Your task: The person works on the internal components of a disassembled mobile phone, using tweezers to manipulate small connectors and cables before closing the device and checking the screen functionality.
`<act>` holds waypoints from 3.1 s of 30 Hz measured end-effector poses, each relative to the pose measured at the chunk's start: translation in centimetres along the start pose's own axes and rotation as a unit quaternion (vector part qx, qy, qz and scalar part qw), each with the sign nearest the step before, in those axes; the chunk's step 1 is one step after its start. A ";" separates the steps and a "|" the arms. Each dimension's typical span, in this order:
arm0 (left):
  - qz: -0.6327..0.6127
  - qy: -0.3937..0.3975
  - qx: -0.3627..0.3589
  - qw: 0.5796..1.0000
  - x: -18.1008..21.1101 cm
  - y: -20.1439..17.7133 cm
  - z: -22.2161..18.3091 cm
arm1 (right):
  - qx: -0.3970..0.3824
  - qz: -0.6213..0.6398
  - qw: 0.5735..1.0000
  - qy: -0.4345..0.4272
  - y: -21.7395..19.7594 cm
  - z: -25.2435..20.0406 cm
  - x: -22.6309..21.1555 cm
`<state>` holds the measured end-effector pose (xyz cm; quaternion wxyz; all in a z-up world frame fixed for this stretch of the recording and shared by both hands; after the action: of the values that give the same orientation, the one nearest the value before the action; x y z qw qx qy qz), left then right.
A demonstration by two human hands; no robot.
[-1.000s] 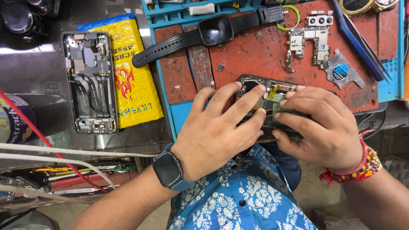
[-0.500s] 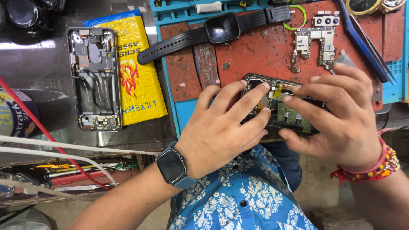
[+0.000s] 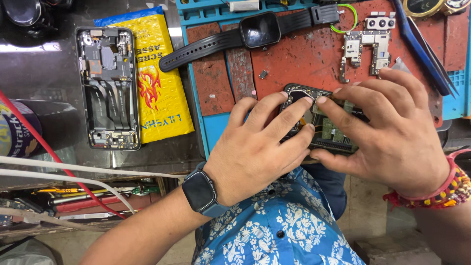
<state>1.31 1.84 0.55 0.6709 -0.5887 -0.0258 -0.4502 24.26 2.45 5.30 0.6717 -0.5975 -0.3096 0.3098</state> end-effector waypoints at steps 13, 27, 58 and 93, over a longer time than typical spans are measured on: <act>-0.005 -0.005 -0.002 1.000 0.0 0.0 0.0 | -0.011 -0.048 0.996 -0.070 -1.0 1.2 0.6; -0.007 -0.003 0.003 1.000 -0.2 0.1 -0.2 | 0.012 0.010 0.997 -0.074 0.2 0.2 1.4; -0.002 0.004 0.012 1.000 -0.1 0.3 -0.1 | 0.046 0.094 0.992 -0.069 0.5 0.4 1.5; 0.021 -0.007 0.007 1.000 1.4 0.3 0.1 | 0.160 0.325 0.917 0.169 10.3 -11.3 -8.6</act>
<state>2.39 1.14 1.12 0.6842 -0.5872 -0.0214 -0.4321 27.35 -10.20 -6.45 0.6631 -0.5930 0.0735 0.4509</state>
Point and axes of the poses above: each hand's wrist, its own z-axis towards the middle knuckle, its own y-axis out of the palm, x = y × z, the point moved 1 cm from there along z, towards the middle knuckle, and after that the axes turned 11 degrees about -y, right-handed, at the moved point
